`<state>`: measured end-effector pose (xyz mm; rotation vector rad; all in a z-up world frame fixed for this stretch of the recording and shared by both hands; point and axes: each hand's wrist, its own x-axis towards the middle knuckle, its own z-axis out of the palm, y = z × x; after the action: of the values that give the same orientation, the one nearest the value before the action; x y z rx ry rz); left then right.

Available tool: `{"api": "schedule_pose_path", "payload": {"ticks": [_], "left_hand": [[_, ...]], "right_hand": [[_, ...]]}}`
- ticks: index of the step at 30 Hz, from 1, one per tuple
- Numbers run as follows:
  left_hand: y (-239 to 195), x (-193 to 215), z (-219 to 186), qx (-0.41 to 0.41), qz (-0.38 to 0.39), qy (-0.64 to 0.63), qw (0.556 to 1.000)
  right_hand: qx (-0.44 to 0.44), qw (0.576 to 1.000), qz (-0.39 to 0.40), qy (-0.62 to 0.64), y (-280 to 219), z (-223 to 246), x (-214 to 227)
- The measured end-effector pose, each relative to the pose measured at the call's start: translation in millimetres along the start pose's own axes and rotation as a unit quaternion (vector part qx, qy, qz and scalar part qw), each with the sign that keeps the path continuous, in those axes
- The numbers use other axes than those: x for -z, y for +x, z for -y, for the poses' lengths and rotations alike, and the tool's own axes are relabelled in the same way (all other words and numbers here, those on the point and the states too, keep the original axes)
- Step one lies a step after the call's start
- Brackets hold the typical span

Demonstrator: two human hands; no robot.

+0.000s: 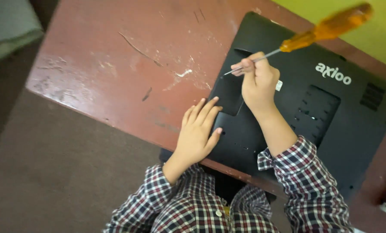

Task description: The person uses a screwdriver to tighten screws into the back panel of a black monitor. They rotate the monitor to access different screw holes and continue fastening the screws.

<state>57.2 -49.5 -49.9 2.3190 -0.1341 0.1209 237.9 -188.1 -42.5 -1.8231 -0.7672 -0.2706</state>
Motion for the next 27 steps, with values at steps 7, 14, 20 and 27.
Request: {"api": "schedule_pose_path", "payload": {"ticks": [7,14,20,27], "left_hand": [[3.7,-3.1,7.7,0.01,-0.013,-0.058,0.998],[3.4,-2.3,8.7,0.017,-0.016,-0.08,0.997],[3.4,-0.2,5.5,0.018,-0.018,-0.087,0.996],[7.6,8.8,5.8,0.08,-0.01,-0.19,0.979]], "right_hand": [[-0.001,0.998,0.02,-0.058,-1.5,8.2,-1.1],[-0.007,0.999,0.026,-0.043,-2.0,10.3,-0.9],[-0.003,0.998,0.062,-0.021,1.0,8.9,3.6],[0.038,0.987,0.152,-0.038,3.1,15.2,14.9]]}}
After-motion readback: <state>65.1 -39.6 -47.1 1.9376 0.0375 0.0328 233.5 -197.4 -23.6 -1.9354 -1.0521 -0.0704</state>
